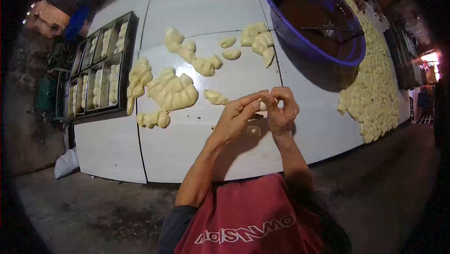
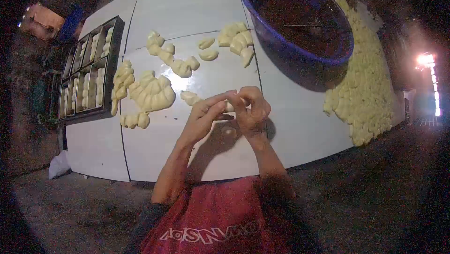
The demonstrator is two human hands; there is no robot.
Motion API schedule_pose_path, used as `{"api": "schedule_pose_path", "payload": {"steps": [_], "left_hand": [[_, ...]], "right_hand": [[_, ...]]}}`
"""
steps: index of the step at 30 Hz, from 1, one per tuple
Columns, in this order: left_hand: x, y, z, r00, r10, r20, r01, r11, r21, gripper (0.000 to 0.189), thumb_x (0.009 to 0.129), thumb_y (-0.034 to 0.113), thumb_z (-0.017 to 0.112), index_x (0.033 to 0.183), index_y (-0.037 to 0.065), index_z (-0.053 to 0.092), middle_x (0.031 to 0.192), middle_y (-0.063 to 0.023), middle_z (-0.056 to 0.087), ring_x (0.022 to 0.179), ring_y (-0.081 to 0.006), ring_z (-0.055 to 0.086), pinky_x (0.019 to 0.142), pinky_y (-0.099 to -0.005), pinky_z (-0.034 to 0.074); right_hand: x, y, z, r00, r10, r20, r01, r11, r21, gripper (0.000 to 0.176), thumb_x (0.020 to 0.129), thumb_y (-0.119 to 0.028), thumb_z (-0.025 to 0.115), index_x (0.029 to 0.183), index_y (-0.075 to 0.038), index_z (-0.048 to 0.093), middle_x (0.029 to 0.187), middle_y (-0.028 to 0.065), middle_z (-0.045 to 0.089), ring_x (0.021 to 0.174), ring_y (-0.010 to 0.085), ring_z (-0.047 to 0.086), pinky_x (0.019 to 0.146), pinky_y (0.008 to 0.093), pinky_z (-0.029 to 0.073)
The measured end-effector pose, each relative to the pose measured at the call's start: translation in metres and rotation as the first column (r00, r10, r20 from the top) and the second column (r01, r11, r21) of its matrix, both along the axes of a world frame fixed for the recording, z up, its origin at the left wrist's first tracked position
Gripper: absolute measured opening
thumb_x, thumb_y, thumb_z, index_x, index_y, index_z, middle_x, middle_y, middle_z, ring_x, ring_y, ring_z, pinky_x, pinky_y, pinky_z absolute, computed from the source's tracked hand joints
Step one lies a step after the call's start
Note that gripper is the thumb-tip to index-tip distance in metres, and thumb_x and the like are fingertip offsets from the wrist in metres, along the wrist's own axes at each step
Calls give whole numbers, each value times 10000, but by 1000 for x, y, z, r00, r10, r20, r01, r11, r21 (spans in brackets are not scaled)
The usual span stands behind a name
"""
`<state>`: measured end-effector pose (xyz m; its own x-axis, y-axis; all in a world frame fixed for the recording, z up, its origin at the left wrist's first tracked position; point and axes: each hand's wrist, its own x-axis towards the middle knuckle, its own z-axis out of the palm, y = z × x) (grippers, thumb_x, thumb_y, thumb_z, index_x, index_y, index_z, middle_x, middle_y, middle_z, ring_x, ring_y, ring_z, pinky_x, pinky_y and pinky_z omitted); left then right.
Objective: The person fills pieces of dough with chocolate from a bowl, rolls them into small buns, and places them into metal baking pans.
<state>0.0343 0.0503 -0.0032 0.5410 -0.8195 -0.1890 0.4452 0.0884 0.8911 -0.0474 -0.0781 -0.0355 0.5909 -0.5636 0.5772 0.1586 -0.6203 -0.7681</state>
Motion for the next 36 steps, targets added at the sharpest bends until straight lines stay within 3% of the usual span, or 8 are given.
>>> {"api": "schedule_pose_path", "payload": {"steps": [3,6,11,18,22,26,30,36], "left_hand": [[-3,2,-6,949,28,314,-82,984,160,309,878,87,724,1164,-22,688,1075,-84,705,913,-131,661,807,-265,534],[1,2,-10,976,94,194,-129,976,176,278,874,147,738,1078,-40,712,928,-84,723,850,-118,656,777,-282,529],[3,11,-21,996,58,74,-75,967,242,291,907,231,718,1069,-11,721,908,-54,714,849,-127,655,784,-268,527],[-4,10,-15,978,29,-206,7,985,174,281,866,162,757,1052,-41,702,960,-122,710,797,-162,670,743,-311,558],[-4,9,-32,984,176,-14,-170,967,190,234,833,118,781,933,-70,686,850,-133,690,706,-196,662,613,-325,565],[-9,11,-48,976,98,-196,-57,977,204,390,962,315,663,995,-70,723,860,-61,718,735,-106,647,694,-234,521],[-1,22,-15,962,146,231,-229,891,392,525,984,370,582,1304,-46,577,1118,-197,685,1008,-201,649,812,-322,523],[31,55,-26,570,-54,820,-623,623,474,477,848,302,722,1223,20,634,1083,-172,657,930,-303,661,774,-397,529]], "right_hand": [[-1,-1,6,996,12,-93,-11,1000,8,225,936,-192,697,807,-35,600,682,73,596,571,156,583,552,302,475],[-9,-5,-2,944,169,-282,-45,915,400,204,959,-182,658,845,-19,615,723,80,613,596,167,594,572,319,481],[-29,7,16,917,270,-293,-136,903,409,148,957,-140,637,1003,-15,703,917,58,657,862,139,625,763,273,500],[-36,-4,3,860,500,-103,-165,464,870,191,931,-131,682,1092,-32,654,975,21,641,883,100,594,801,251,487],[-35,11,24,888,380,-258,-22,596,803,321,929,-96,669,1223,-25,562,1037,43,642,871,113,601,786,245,509],[-47,20,21,827,318,-464,-240,945,221,245,890,-35,680,1130,-19,627,1103,63,664,953,165,648,808,306,550],[-55,9,-9,869,356,-345,-66,773,631,204,887,-73,700,1073,2,665,1029,113,679,921,173,668,785,316,556],[-49,12,3,733,196,-651,-47,970,238,245,907,-217,693,1052,-18,688,1063,101,670,830,196,665,748,320,539]]}}
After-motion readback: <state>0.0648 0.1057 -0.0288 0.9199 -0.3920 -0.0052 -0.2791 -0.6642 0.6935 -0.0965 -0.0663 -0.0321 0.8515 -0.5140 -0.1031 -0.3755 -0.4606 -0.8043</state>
